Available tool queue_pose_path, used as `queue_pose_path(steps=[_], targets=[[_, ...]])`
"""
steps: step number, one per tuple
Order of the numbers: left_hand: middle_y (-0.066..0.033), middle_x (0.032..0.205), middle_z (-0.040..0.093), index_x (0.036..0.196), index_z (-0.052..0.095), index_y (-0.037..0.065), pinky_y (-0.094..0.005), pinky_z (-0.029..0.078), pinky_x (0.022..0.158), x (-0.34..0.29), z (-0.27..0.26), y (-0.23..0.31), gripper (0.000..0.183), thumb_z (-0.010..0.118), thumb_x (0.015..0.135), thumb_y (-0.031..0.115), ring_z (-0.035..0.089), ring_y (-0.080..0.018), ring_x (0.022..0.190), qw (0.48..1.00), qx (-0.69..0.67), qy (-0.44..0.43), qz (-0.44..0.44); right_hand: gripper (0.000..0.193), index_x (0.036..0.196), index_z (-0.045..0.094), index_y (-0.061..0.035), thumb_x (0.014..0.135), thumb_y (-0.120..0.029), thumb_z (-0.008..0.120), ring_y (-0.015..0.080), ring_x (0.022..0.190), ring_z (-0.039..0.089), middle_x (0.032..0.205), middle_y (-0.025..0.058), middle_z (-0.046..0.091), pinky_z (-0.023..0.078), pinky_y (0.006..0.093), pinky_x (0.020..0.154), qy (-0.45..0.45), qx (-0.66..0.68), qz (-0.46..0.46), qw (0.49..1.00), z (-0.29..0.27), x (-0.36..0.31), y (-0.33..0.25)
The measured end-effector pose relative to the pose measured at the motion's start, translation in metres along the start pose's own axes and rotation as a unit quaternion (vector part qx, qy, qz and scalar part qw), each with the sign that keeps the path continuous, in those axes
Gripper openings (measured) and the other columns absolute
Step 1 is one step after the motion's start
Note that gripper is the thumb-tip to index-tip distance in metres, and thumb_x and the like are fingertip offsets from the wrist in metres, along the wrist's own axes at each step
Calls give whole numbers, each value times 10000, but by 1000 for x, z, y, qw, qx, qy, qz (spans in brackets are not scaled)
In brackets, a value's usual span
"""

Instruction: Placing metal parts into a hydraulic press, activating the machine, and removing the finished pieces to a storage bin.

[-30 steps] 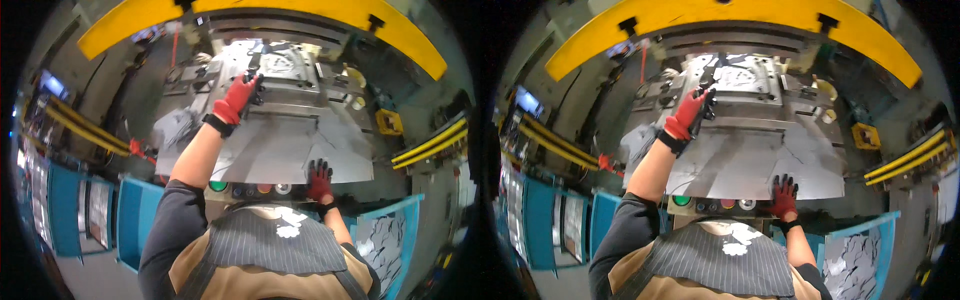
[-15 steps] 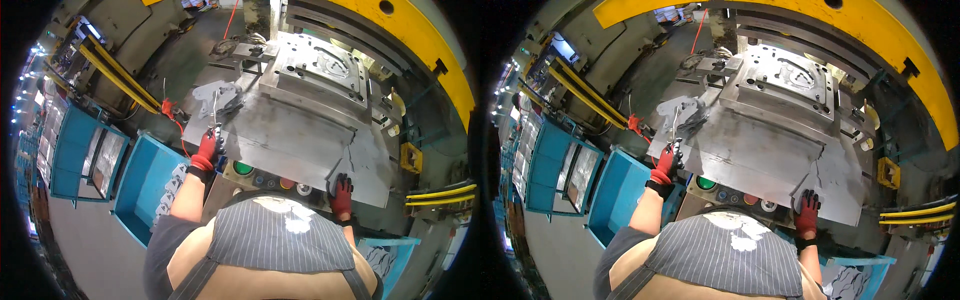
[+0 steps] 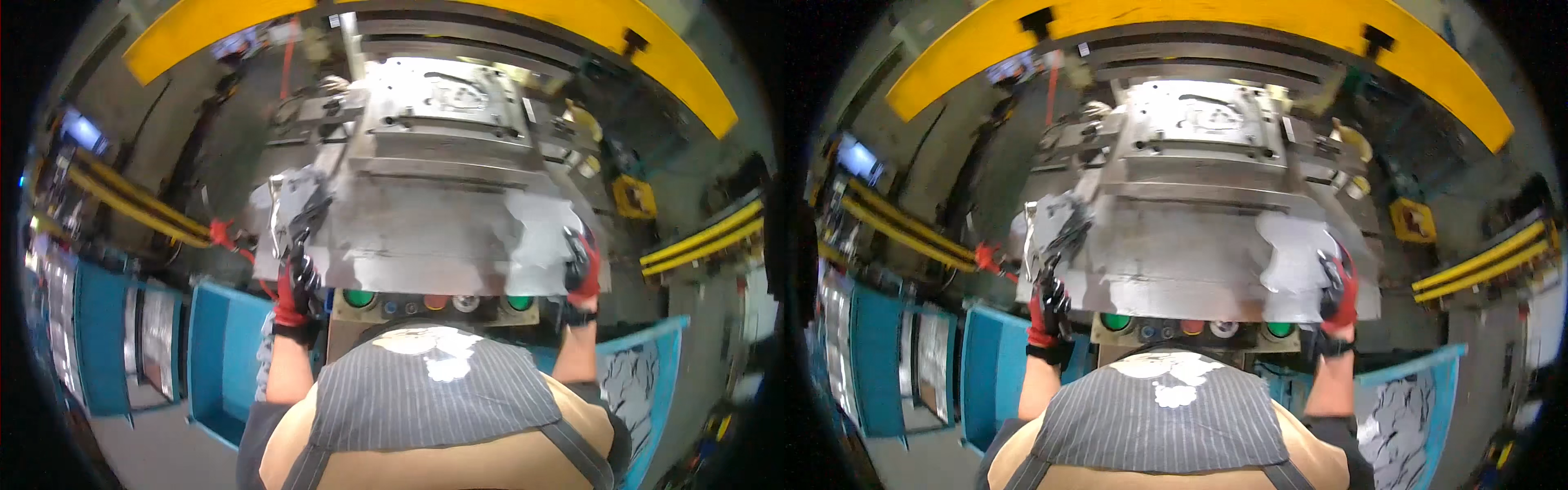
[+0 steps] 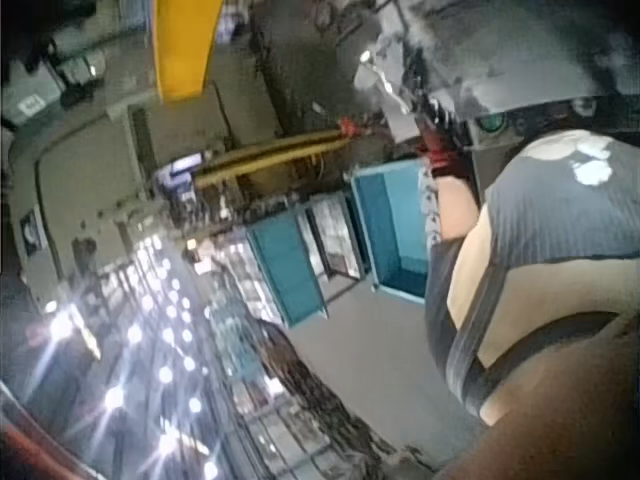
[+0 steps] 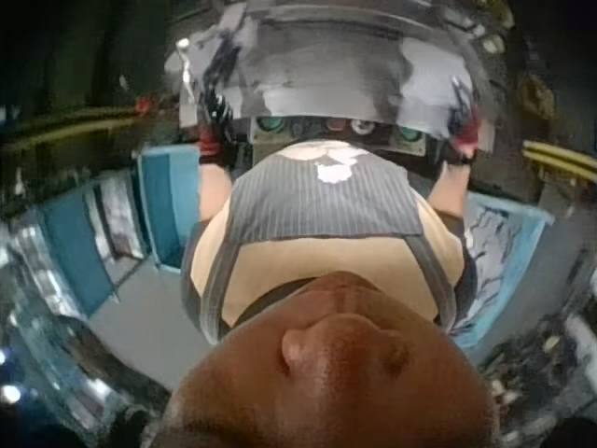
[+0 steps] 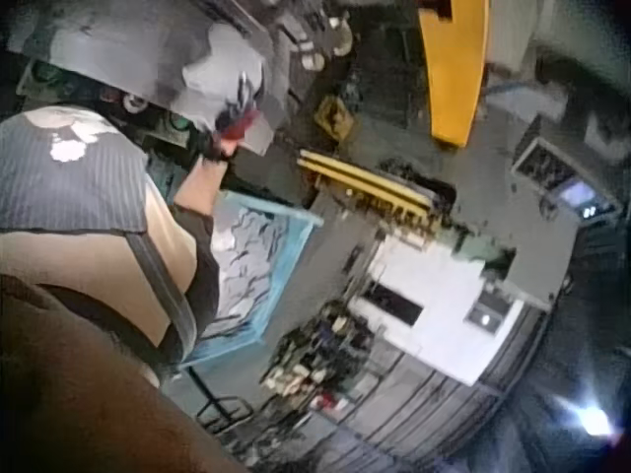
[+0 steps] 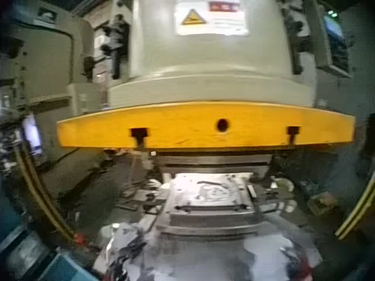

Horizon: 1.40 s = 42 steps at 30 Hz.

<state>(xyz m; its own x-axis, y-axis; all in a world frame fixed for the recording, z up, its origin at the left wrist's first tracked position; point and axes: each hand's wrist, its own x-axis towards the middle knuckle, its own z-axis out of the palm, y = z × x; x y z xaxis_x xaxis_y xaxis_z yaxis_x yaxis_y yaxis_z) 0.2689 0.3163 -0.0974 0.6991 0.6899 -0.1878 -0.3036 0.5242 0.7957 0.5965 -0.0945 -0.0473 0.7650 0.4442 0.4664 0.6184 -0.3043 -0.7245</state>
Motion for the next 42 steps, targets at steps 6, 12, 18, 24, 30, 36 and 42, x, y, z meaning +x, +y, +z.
queue_pose_path(steps=[6, 12, 18, 24, 30, 36, 42], targets=[[57, 572, 378, 1207, 446, 101, -190, 316, 389, 1, 42, -29, 385, 480, 874, 291, 370, -50, 436, 999, 35, -13, -36, 311, 1117, 545, -42, 817, -18, 462, 42, 798, 514, 1070, 11, 561, 432, 186, 627, -56, 425, 149, 891, 57, 90, -38], [77, 562, 356, 1177, 481, 58, -178, 262, 385, -9, 63, -21, 333, 478, 870, 187, 321, -17, 451, 986, 153, -49, -32, 174, 959, 598, -40, 808, -105, 539, 63, 731, 514, 854, -3, 570, 413, 199, 609, -60, 238, -103, 964, 121, 212, -13], [82, 569, 359, 1103, 549, 106, -179, 233, 395, -35, 58, -3, 274, 517, 846, 195, 308, -14, 456, 982, 179, 55, -28, 123, 757, 609, -55, 742, -171, 574, 127, 591, 510, 695, 30, 574, 405, 264, 538, -68, 189, 18, 979, 205, 328, 33], [83, 545, 347, 1144, 518, 101, -180, 242, 371, -59, 17, -4, 311, 519, 850, 204, 315, -21, 430, 979, 155, 133, -11, 394, 995, 592, -88, 706, -356, 587, 274, 927, 537, 1029, 150, 562, 448, 315, 760, -63, -290, 99, 950, 231, 333, -33], [98, 565, 350, 1183, 495, 97, -168, 253, 382, -51, 9, -15, 324, 491, 865, 159, 301, 1, 434, 971, 222, 92, 19, 626, 1202, 482, -177, 699, -547, 532, 261, 1264, 250, 1365, 88, 276, 217, 420, 1016, -162, -437, 123, 876, 224, 328, -34], [108, 635, 356, 1140, 524, 157, -154, 248, 444, -54, 48, 4, 277, 489, 867, 183, 320, 4, 518, 985, 138, 86, -60, 642, 1301, 288, -260, 738, -533, 434, 258, 1287, 180, 1393, 44, 203, 169, 451, 1016, -171, -383, 170, 892, 228, 339, 0], [94, 535, 259, 1227, 444, 97, -174, 228, 378, -44, 21, 25, 357, 412, 906, 249, 266, -16, 418, 990, 90, 34, -104, 434, 1126, 544, -222, 796, -478, 428, 305, 1197, 330, 1256, 136, 423, 225, 403, 994, -105, -288, -13, 952, 214, 281, -80]])
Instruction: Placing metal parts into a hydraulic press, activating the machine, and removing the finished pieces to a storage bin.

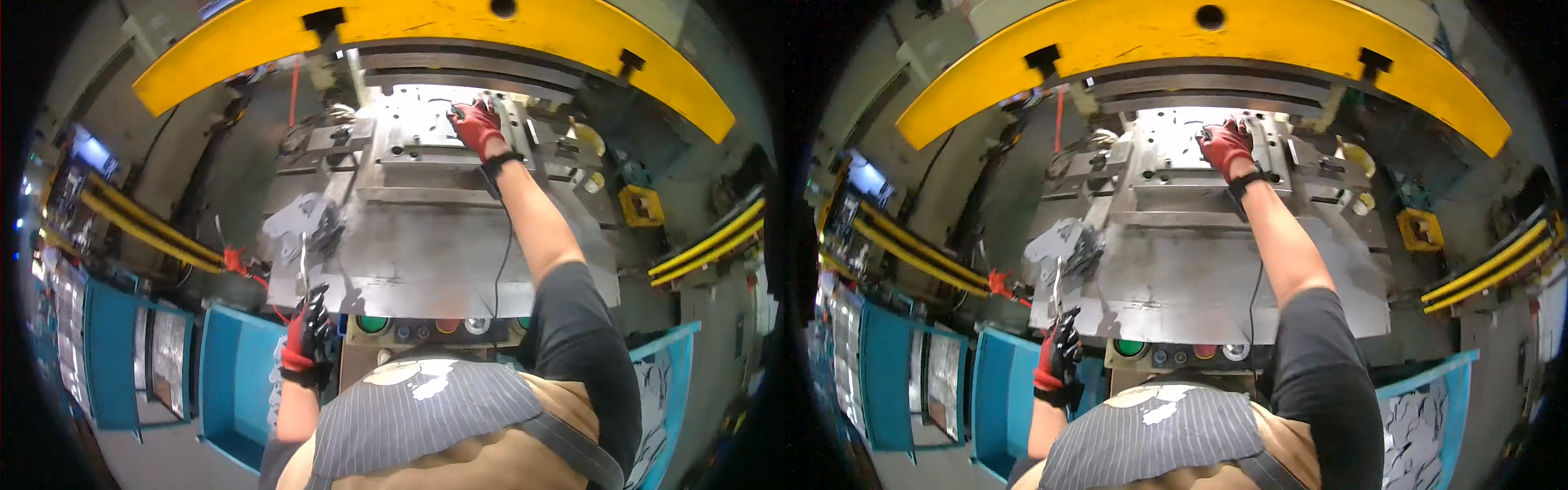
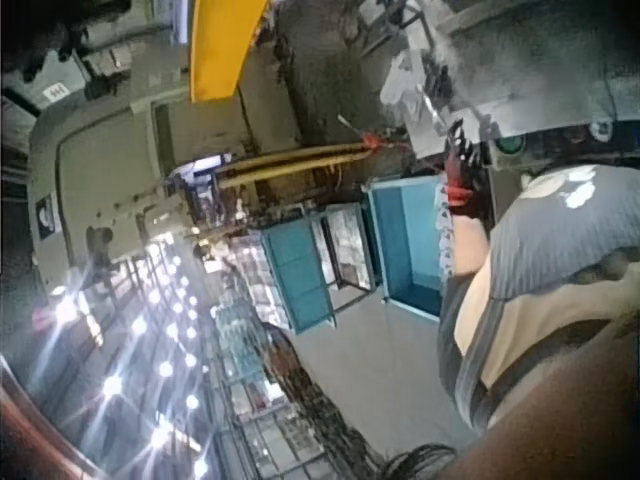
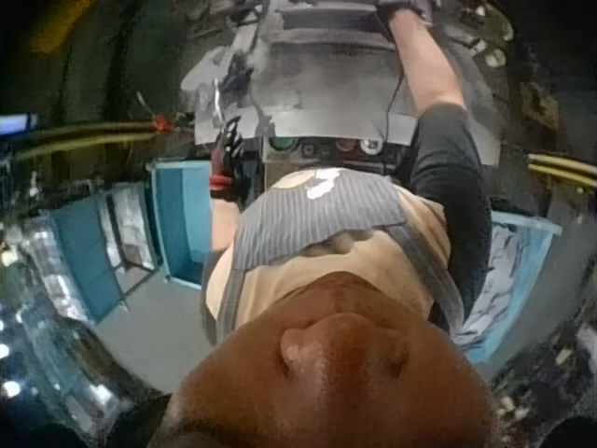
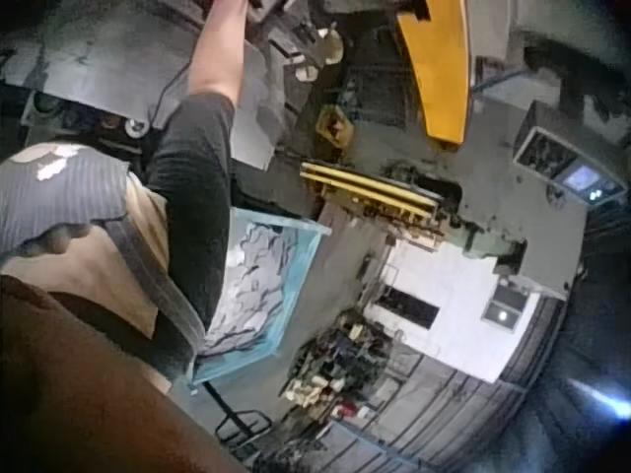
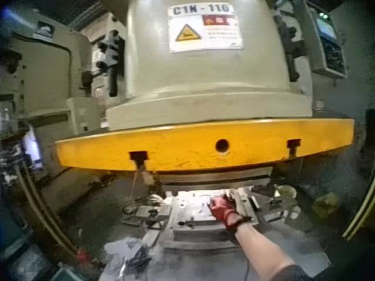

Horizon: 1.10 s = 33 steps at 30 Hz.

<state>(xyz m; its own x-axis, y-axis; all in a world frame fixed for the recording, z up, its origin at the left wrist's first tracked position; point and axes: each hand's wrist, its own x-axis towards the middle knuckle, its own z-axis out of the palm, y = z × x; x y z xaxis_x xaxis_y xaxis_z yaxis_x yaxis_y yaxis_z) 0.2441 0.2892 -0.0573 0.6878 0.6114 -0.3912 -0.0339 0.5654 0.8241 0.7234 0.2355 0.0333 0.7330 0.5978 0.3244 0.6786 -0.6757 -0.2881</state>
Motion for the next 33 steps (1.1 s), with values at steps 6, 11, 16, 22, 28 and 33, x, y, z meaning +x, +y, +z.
queue_pose_path(steps=[6, 11, 16, 22, 28, 33], targets=[[45, 583, 409, 1094, 498, 47, -174, 327, 382, 0, 4, 24, 327, 379, 913, 291, 375, -52, 428, 988, -139, 9, -59, 456, 1228, 449, -130, 804, -276, 537, 329, 1192, 343, 1275, 142, 394, 287, 401, 986, -126, 268, -317, 901, 38, -124, -104], [32, 595, 346, 1309, 303, 58, -180, 335, 396, 19, -49, 8, 418, 333, 920, 208, 334, -54, 426, 862, -437, -228, -115, 507, 1294, 355, -134, 826, -261, 499, 314, 1290, 182, 1382, 134, 250, 152, 411, 1054, -195, 209, -369, 884, 97, -164, -204], [38, 586, 372, 1292, 344, 82, -185, 326, 391, 17, -80, 3, 403, 354, 918, 232, 340, -52, 427, 829, -477, -291, -9, 460, 1162, 515, -171, 724, -282, 599, 338, 1239, 265, 1276, 105, 372, 208, 510, 1005, -180, 100, -368, 907, 137, -161, -219], [-26, 771, 529, 1147, 454, 68, -206, 397, 434, 49, -88, 24, 320, 480, 864, 213, 450, -77, 492, 970, 10, 171, 172, 339, 984, 610, -138, 692, -311, 624, 332, 1145, 335, 1134, 132, 459, 278, 515, 936, -112, 109, -337, 928, 144, -180, -246], [-49, 879, 590, 1130, 507, 99, -293, 488, 553, 118, -113, 22, 319, 538, 830, 203, 570, -144, 684, 969, 19, 160, 188, 399, 1078, 565, -123, 718, -296, 575, 376, 1187, 299, 1219, 175, 404, 252, 495, 977, -162, 99, -332, 924, 139, -188, -260], [-12, 899, 601, 1097, 545, 135, -232, 474, 481, 136, -98, 21, 266, 526, 834, 171, 569, -110, 659, 969, 68, 156, 178, 595, 1235, 436, -153, 687, -305, 610, 383, 1239, 241, 1311, 151, 331, 211, 505, 1004, -184, 220, -325, 901, 134, -194, -220]])
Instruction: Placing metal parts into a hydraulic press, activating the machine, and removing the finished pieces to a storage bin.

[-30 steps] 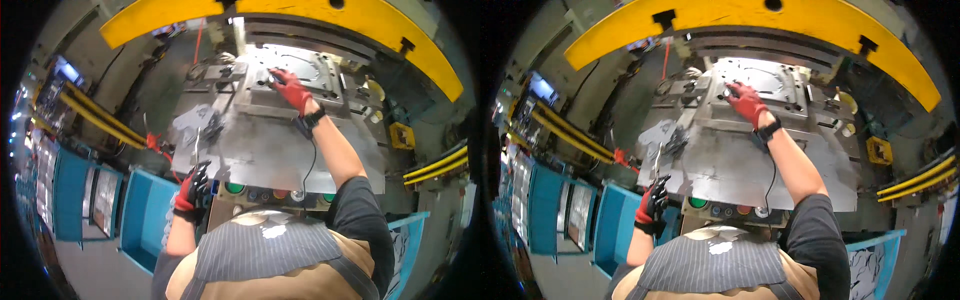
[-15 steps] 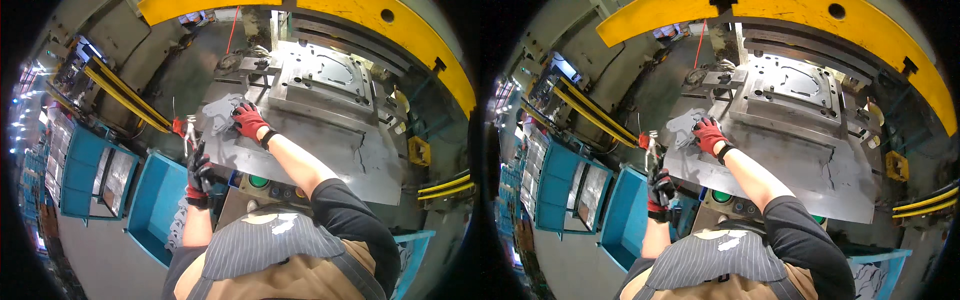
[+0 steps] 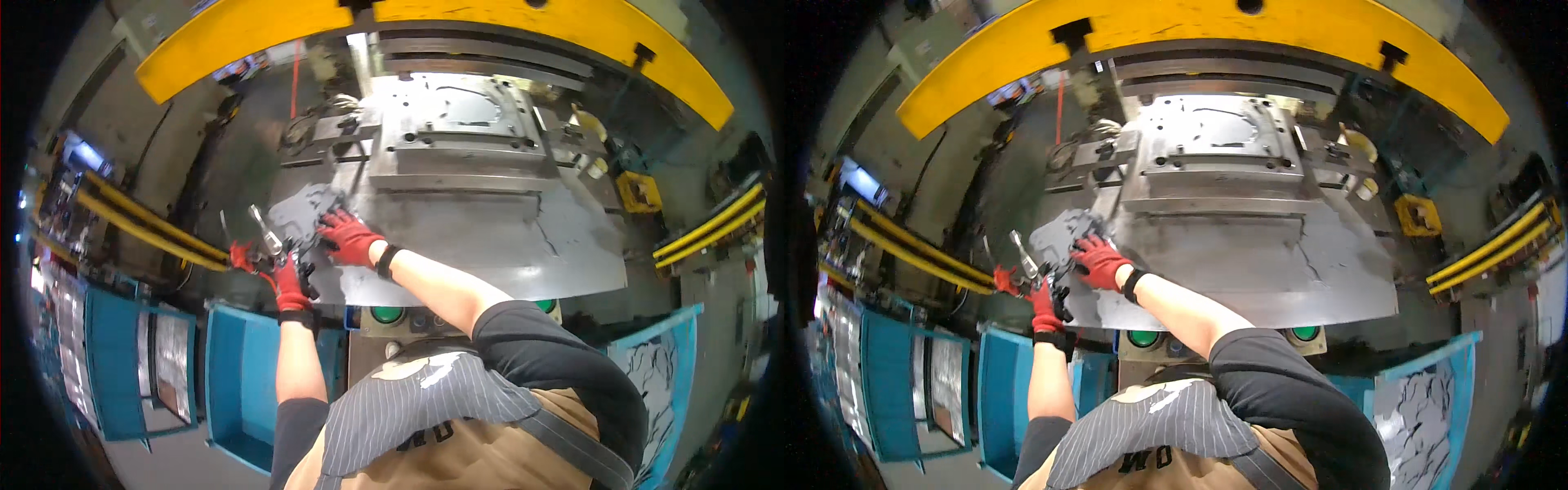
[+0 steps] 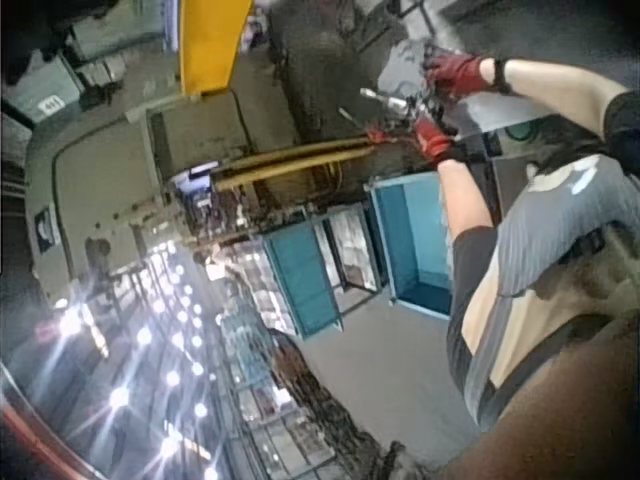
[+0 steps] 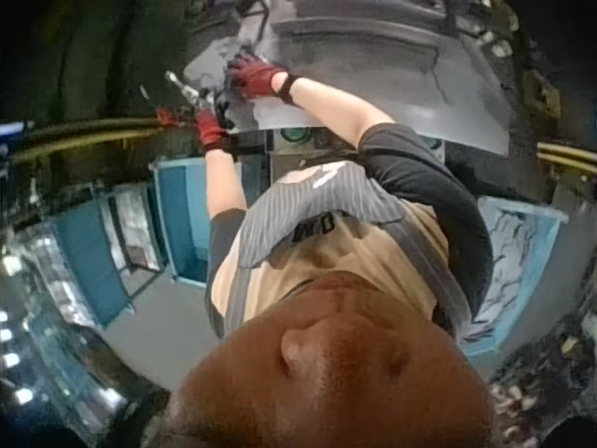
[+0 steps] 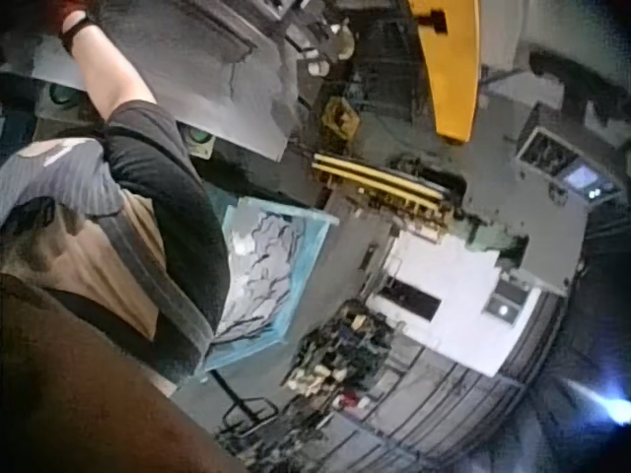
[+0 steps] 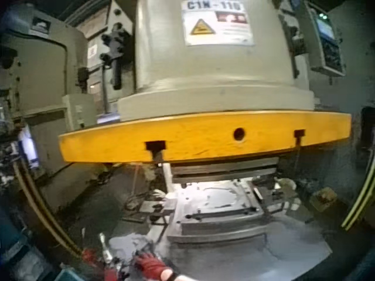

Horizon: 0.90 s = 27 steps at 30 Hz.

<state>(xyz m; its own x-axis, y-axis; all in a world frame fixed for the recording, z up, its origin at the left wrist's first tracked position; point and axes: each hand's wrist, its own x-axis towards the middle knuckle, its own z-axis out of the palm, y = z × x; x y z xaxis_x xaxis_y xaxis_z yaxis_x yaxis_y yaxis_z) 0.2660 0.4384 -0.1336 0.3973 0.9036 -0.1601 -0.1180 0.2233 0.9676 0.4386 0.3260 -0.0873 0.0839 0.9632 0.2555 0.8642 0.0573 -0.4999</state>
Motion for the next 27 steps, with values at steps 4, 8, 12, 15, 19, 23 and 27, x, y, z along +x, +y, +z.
queue_pose_path(steps=[4, 8, 12, 15, 19, 23, 27], targets=[[-41, 887, 569, 1086, 538, 9, -267, 450, 537, 13, -25, -23, 295, 525, 842, 175, 524, -137, 665, 977, 173, 117, 48, 507, 1248, 420, -124, 779, -242, 574, 363, 1196, 323, 1291, 172, 368, 261, 433, 998, 71, 78, -42, 994, -28, -47, -15], [-83, 984, 567, 1053, 531, -38, -299, 442, 678, -36, -48, -13, 374, 539, 852, 277, 510, -157, 757, 969, 77, 183, 145, 410, 1158, 498, -98, 759, -152, 578, 345, 1058, 462, 1175, 172, 477, 375, 396, 906, 100, 112, 18, 989, -83, -159, 21], [-78, 982, 557, 1061, 514, 38, -326, 453, 690, -87, -78, -18, 302, 506, 856, 260, 530, -182, 778, 970, 1, 226, 92, 347, 1079, 553, -30, 735, -76, 566, 262, 934, 539, 1009, 132, 588, 417, 338, 834, 344, 46, 209, 914, -119, -336, 65], [-57, 967, 569, 1028, 548, 90, -337, 446, 713, -114, -145, -92, 284, 514, 843, 303, 532, -193, 767, 974, -93, 207, 17, 267, 1067, 548, -19, 870, -179, 467, 141, 843, 532, 986, 68, 589, 435, 286, 766, 548, 247, 394, 695, -126, -429, 62], [-27, 789, 595, 968, 575, 130, -370, 448, 621, -143, -146, -162, 348, 476, 829, 433, 544, -173, 669, 971, -108, -1, -216, 393, 1220, 431, -56, 866, -221, 475, 179, 960, 511, 1165, 84, 499, 441, 306, 802, 599, 434, 401, 540, -43, -577, 129], [-42, 785, 618, 967, 583, 91, -348, 468, 618, -139, -49, -165, 354, 494, 839, 409, 573, -204, 694, 975, 119, -79, -169, 351, 1164, 472, -55, 875, -254, 448, 219, 993, 498, 1121, 102, 512, 414, 336, 849, 312, 139, 440, 831, -22, -581, 153], [-85, 773, 613, 935, 586, 47, -334, 467, 654, -70, -73, -241, 307, 544, 823, 330, 575, -216, 719, 915, 352, -171, -94, 340, 1176, 448, -67, 862, -197, 443, 241, 1017, 487, 1107, 124, 519, 405, 361, 858, 82, 16, 396, 915, -71, -523, 142]])
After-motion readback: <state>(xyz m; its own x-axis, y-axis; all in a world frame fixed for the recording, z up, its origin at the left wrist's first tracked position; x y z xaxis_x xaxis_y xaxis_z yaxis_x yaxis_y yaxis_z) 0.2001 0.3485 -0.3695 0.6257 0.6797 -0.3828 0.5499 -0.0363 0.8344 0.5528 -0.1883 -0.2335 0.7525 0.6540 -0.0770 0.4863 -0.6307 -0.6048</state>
